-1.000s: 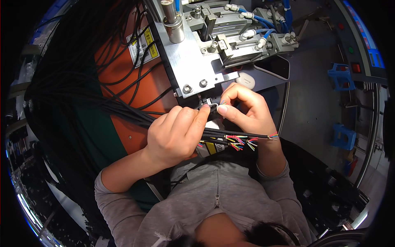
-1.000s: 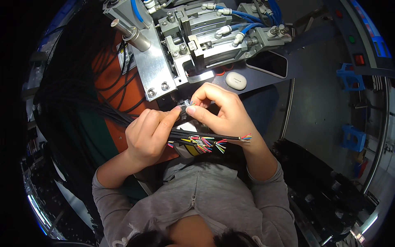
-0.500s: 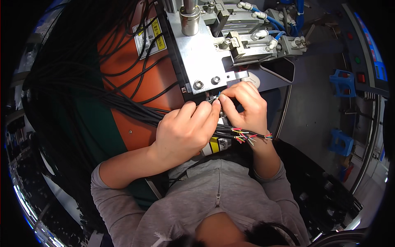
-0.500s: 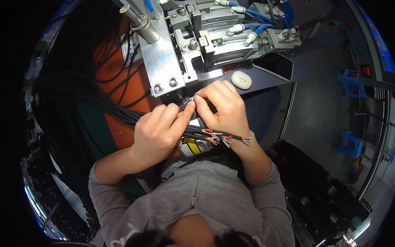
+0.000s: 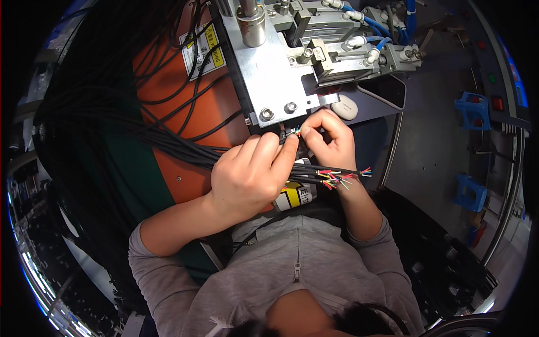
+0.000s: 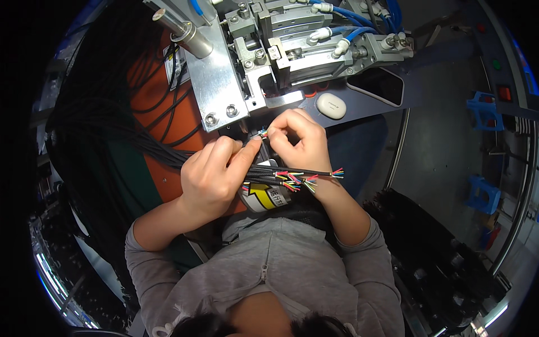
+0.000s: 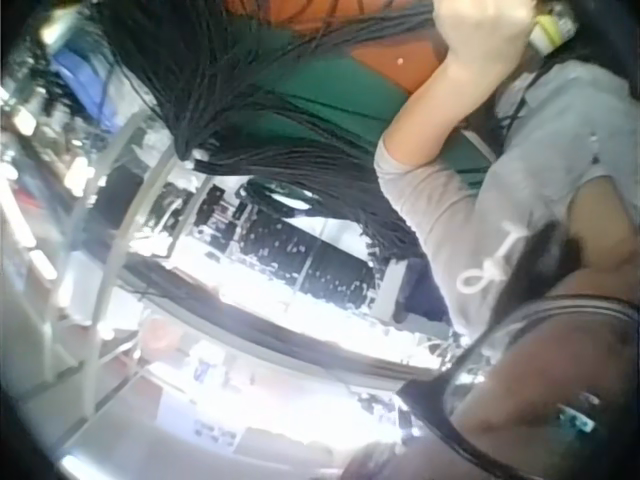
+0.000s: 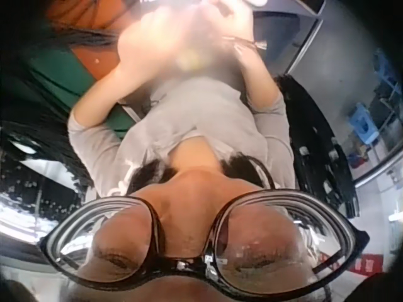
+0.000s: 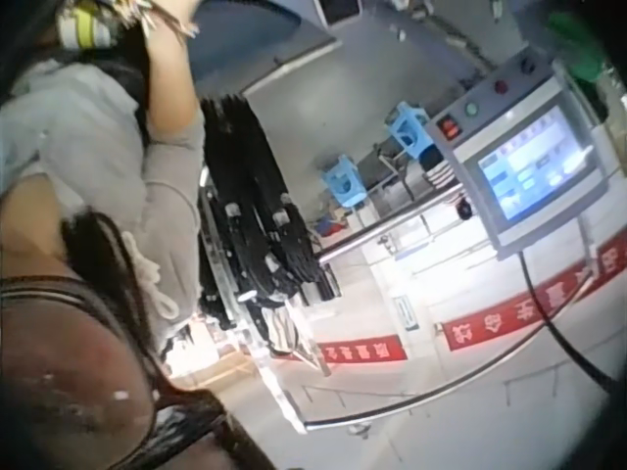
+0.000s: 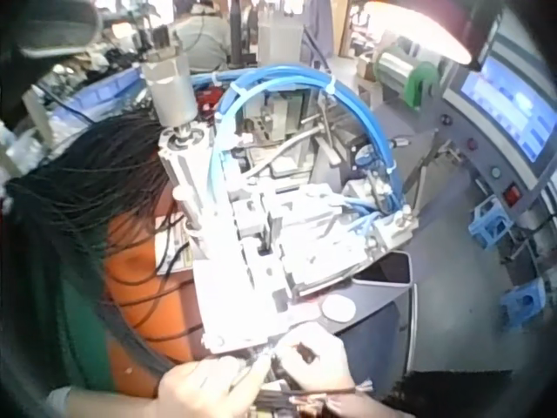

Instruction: The person repeatedly strips the ends of black wires and crimps them using a bench-mounted crimping tool. They handle bundles of wires, feed individual strands into the tool, and release the finished pieces. The workspace includes a green mat, a control panel, and a pile of processed wires.

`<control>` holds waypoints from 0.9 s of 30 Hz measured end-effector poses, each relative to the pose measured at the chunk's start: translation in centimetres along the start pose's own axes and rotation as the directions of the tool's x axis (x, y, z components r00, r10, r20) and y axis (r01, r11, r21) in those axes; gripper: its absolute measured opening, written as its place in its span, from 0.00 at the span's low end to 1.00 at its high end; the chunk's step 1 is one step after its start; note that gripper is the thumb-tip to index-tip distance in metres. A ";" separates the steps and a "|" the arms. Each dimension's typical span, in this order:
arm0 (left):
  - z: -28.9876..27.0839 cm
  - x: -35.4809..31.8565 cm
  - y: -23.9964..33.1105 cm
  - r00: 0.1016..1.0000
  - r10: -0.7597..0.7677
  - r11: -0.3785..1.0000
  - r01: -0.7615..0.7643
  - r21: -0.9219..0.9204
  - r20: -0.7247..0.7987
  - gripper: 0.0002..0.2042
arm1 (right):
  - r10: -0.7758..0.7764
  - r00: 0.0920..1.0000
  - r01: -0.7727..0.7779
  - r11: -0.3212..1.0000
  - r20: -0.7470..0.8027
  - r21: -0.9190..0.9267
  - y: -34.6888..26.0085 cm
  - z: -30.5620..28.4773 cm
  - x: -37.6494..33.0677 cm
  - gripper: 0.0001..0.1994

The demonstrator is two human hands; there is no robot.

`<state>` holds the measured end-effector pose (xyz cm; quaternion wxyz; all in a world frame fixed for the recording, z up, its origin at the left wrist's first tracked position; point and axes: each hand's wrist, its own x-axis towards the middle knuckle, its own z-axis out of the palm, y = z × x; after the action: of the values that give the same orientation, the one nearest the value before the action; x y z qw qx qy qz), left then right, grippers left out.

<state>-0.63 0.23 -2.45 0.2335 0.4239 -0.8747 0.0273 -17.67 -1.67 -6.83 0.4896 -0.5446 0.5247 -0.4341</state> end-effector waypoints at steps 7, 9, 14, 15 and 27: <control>0.2 0.1 -0.5 0.998 0.014 0.999 -0.017 -0.049 -0.060 0.12 | -0.149 0.989 0.150 0.978 0.015 -0.148 0.1 0.2 0.2 0.02; 0.2 0.2 -0.6 0.998 -0.001 0.998 -0.003 -0.061 -0.068 0.12 | -0.377 0.926 0.373 0.900 0.026 -0.224 -0.9 0.2 0.4 0.04; -0.4 0.3 -0.4 0.999 -0.052 0.998 0.052 -0.026 0.004 0.11 | -0.385 0.923 0.356 0.875 -0.026 -0.327 -0.3 0.1 0.2 0.04; -1.0 0.3 -0.2 0.996 -0.065 0.998 0.065 -0.001 0.057 0.11 | -0.283 0.959 0.266 0.925 -0.028 -0.271 -0.1 0.0 0.1 0.04; -2.1 0.2 -0.6 0.989 -0.031 0.998 0.038 -0.050 0.142 0.10 | -0.496 0.854 0.422 0.837 0.158 0.349 -0.7 -7.1 -0.9 0.10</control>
<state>0.49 0.19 -0.61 0.1827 0.4335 -0.8819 -0.0299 -24.65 -1.29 -5.09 0.5078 -0.6224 0.2413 -0.5445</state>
